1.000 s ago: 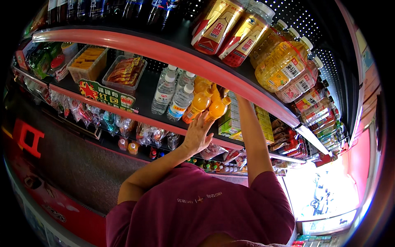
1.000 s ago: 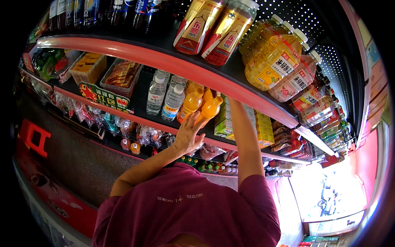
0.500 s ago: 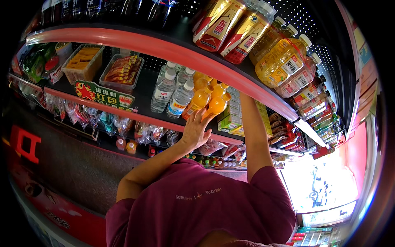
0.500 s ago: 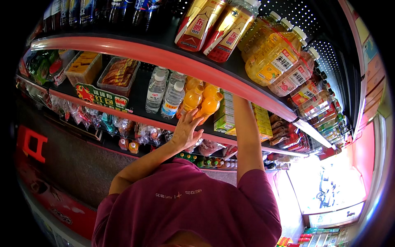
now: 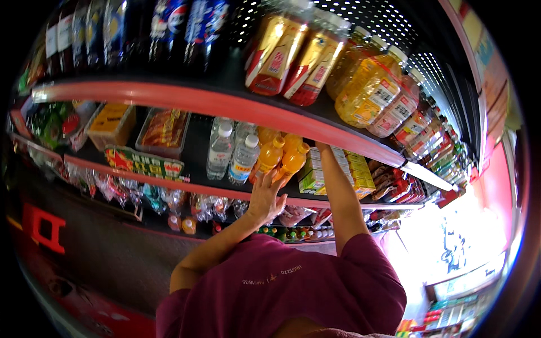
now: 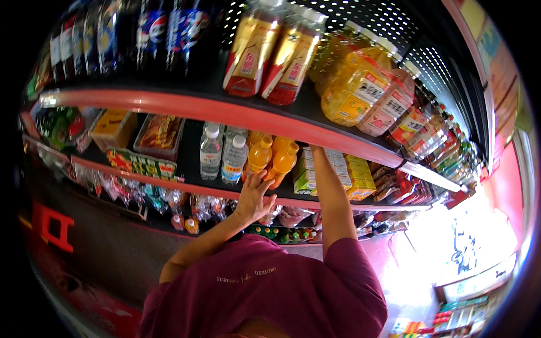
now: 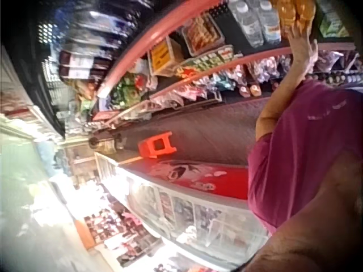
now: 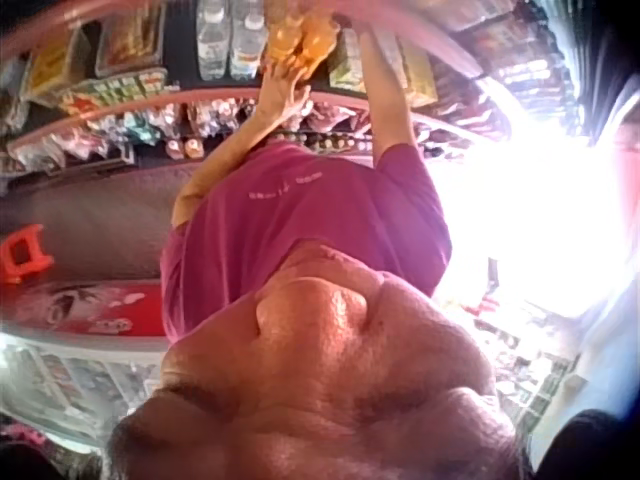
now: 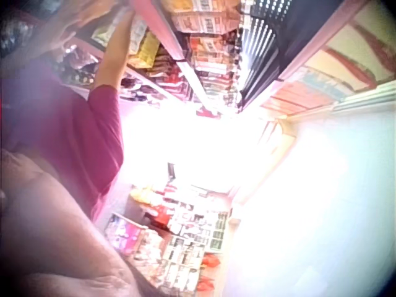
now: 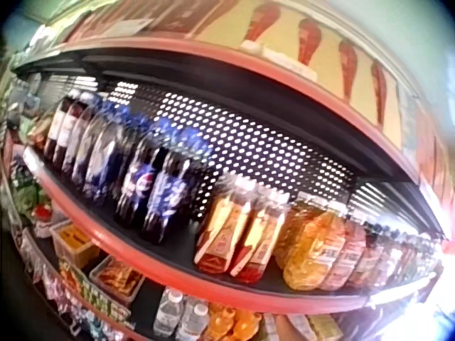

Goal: The person arranges various beverages and snacks on store shelves. They handle cans, bottles, and boxes, moving them into neat rows and aligning them for display. The person uses a cloth to wipe the shelf surfaces and product labels while organizing the items.

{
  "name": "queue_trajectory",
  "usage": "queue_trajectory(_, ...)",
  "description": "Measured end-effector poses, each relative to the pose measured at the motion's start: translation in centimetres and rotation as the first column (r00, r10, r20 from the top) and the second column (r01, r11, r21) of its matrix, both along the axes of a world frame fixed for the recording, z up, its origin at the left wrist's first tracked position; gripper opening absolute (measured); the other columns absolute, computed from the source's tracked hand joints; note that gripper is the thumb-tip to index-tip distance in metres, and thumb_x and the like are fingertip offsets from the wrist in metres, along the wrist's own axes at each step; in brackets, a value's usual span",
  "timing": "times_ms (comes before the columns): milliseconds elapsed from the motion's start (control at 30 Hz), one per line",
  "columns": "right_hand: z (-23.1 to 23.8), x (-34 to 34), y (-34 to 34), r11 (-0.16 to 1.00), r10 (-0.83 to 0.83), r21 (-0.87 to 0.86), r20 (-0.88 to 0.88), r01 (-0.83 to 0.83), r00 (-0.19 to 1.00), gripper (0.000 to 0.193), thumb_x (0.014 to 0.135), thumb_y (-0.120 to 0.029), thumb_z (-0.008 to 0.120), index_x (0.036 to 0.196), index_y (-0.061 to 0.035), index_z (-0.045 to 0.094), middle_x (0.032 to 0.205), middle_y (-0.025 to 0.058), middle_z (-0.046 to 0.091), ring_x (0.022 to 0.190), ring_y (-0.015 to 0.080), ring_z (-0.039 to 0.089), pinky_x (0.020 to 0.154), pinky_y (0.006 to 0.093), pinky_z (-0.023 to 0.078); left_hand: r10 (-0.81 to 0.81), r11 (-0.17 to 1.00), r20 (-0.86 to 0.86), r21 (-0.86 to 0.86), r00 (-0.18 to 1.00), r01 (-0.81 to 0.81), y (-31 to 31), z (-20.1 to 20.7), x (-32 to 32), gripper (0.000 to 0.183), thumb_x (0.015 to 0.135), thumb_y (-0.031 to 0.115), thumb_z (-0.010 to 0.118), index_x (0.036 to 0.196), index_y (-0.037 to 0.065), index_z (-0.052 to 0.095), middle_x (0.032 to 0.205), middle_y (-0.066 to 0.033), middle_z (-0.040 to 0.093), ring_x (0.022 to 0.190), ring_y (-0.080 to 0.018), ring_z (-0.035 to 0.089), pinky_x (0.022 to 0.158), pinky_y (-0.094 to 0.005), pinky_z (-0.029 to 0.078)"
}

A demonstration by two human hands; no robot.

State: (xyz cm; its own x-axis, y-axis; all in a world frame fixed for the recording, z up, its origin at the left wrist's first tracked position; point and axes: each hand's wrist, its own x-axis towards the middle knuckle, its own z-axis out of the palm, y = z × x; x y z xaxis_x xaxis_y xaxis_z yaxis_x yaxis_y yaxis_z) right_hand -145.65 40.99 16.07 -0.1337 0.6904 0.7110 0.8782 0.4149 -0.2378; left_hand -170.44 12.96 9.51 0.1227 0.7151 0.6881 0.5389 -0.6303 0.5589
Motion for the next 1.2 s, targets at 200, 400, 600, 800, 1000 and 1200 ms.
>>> queue_trajectory(200,-2.2,5.4,-2.9,0.995,0.087,0.051,-0.035,-0.085,0.996,0.027,0.097,-0.025,0.069,0.121,-0.0134,0.073,0.117,0.0136,0.072,0.106,0.0363,0.069,0.089,0.0477,0.055,-0.117,0.993,-0.062,-0.004,0.991,0.117,0.0,-0.7,0.3,0.053,0.084,0.021,0.079,0.132,0.006,0.061,0.140,-0.0229,0.049,0.127,-0.0462,0.050,0.108,-0.0539,0.044)
queue_trajectory(400,0.5,2.7,-16.3,0.959,-0.259,-0.141,-0.094,0.245,0.961,0.032,0.093,-0.016,0.069,0.125,-0.0132,0.073,0.118,0.0196,0.069,0.109,0.0403,0.067,0.090,0.0506,0.055,-0.205,0.979,-0.064,-0.020,0.977,0.204,0.2,-3.0,0.1,0.053,0.083,0.022,0.079,0.130,0.004,0.062,0.141,-0.0226,0.050,0.127,-0.0447,0.049,0.109,-0.0529,0.043)
queue_trajectory(600,0.7,0.8,-27.7,0.926,-0.344,-0.211,-0.124,0.314,0.931,0.030,0.093,-0.016,0.067,0.121,-0.0087,0.074,0.107,0.0194,0.067,0.097,0.0426,0.067,0.082,0.0477,0.055,-0.478,0.858,0.166,-0.124,0.863,0.499,-0.6,-4.3,1.4,0.050,0.088,0.019,0.078,0.132,0.001,0.061,0.134,-0.0254,0.059,0.122,-0.0449,0.059,0.107,-0.0518,0.047)
queue_trajectory(800,-5.9,-4.6,-34.3,0.893,-0.121,-0.381,-0.718,-0.242,0.685,0.027,0.099,-0.009,0.062,0.124,-0.0008,0.069,0.098,0.0162,0.074,0.092,0.0147,0.069,0.084,0.0303,0.054,-0.387,0.238,0.758,-0.468,0.525,0.851,-2.1,-2.2,1.1,0.040,0.107,0.035,0.064,0.134,0.008,0.055,0.105,-0.0004,0.066,0.087,-0.0095,0.066,0.069,-0.0234,0.055)
queue_trajectory(1000,-6.0,-11.2,-35.5,0.957,-0.201,-0.279,-0.419,0.085,0.885,0.041,0.099,-0.011,0.060,0.138,-0.0024,0.059,0.111,0.0253,0.069,0.103,0.0462,0.067,0.090,0.0487,0.053,-0.035,0.331,0.869,-0.456,0.494,0.826,-3.8,-3.5,-0.5,0.031,0.103,0.029,0.069,0.124,0.007,0.063,0.107,0.0002,0.069,0.086,-0.0080,0.067,0.060,-0.0229,0.056)
queue_trajectory(1200,-3.8,-15.6,-37.0,0.944,0.110,-0.249,-0.377,-0.215,0.920,0.069,0.090,-0.016,0.075,0.152,-0.0024,0.048,0.145,0.0291,0.047,0.135,0.0471,0.048,0.113,0.0479,0.043,0.018,0.499,0.932,-0.322,0.362,0.805,-2.9,-1.3,-3.5,0.035,0.105,0.030,0.067,0.130,0.005,0.064,0.116,-0.0019,0.071,0.093,-0.0073,0.067,0.075,-0.0238,0.057)
